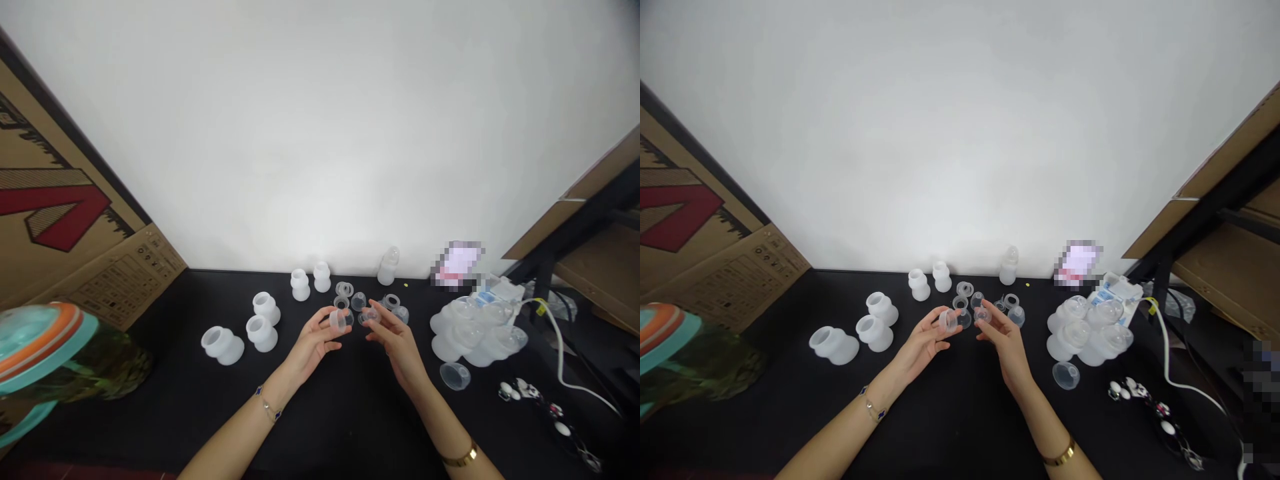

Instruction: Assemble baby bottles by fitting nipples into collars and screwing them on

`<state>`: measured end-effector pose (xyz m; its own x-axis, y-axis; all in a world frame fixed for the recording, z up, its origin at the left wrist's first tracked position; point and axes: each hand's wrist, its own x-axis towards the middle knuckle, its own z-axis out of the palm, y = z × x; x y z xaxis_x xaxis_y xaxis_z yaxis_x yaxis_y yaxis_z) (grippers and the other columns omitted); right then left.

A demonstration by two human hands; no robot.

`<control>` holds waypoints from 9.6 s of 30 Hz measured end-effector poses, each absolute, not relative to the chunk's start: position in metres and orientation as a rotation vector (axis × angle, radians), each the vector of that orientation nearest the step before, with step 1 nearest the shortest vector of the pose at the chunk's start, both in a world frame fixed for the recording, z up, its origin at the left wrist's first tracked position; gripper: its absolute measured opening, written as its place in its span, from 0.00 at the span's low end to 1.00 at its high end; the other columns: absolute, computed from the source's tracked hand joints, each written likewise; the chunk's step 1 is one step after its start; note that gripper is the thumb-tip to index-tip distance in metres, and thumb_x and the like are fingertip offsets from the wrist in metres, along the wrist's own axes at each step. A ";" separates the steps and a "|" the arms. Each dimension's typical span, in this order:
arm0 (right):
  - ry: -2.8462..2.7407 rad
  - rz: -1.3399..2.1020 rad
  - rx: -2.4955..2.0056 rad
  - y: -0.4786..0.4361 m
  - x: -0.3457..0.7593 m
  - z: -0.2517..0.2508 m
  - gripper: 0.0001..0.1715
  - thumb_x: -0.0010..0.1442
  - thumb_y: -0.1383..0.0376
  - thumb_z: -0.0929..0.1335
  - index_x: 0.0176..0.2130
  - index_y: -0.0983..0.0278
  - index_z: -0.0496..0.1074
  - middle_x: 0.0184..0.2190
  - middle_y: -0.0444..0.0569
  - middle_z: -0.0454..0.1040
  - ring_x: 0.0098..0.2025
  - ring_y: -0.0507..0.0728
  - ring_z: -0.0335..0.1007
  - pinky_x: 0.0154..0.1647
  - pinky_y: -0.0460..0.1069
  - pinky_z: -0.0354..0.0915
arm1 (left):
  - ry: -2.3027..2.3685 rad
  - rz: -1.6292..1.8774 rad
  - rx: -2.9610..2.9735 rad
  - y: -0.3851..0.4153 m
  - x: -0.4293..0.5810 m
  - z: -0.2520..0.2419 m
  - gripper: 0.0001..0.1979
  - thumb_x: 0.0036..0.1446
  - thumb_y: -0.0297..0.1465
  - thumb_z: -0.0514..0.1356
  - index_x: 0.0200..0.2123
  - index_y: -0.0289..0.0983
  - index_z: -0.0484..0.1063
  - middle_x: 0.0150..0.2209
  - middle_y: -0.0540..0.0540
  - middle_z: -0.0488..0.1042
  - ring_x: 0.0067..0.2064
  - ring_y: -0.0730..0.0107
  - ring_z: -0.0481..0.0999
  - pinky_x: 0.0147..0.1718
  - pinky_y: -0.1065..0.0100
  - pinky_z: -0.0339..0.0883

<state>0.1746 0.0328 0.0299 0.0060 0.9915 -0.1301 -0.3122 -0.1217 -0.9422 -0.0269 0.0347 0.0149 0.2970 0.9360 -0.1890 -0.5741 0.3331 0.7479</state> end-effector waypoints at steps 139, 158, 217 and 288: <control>-1.179 1.572 -1.029 0.015 0.150 0.029 0.18 0.59 0.53 0.73 0.45 0.60 0.81 0.38 0.48 0.81 0.40 0.60 0.75 0.42 0.52 0.69 | 1.180 1.235 2.132 0.017 -0.018 0.013 0.23 0.59 0.32 0.66 0.57 0.45 0.68 0.57 0.44 0.74 0.58 0.55 0.72 0.58 0.51 0.66; -1.561 1.106 -1.207 0.017 0.153 0.020 0.15 0.65 0.54 0.68 0.47 0.60 0.75 0.43 0.48 0.80 0.40 0.59 0.75 0.36 0.49 0.66 | 1.246 1.119 1.770 0.018 -0.016 0.014 0.08 0.62 0.30 0.60 0.45 0.42 0.69 0.38 0.50 0.80 0.39 0.66 0.78 0.42 0.66 0.69; -1.693 1.050 -1.266 0.018 0.155 0.017 0.14 0.66 0.58 0.65 0.47 0.61 0.75 0.33 0.45 0.78 0.33 0.56 0.72 0.33 0.48 0.65 | 1.382 1.164 2.020 0.016 -0.019 0.010 0.08 0.67 0.33 0.56 0.46 0.41 0.70 0.42 0.47 0.79 0.44 0.63 0.78 0.45 0.63 0.71; -1.861 0.849 -1.414 0.016 0.153 0.011 0.13 0.63 0.56 0.66 0.32 0.62 0.70 0.21 0.40 0.67 0.22 0.52 0.63 0.23 0.45 0.53 | 1.428 1.041 2.014 0.018 -0.017 0.011 0.09 0.54 0.28 0.60 0.23 0.39 0.64 0.23 0.54 0.69 0.28 0.71 0.68 0.30 0.70 0.57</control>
<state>0.1530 0.0156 0.0111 -0.2131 0.9710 0.1079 0.5550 0.2112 -0.8046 -0.0168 0.0182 0.0109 0.1758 0.9325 0.3156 0.5858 -0.3568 0.7277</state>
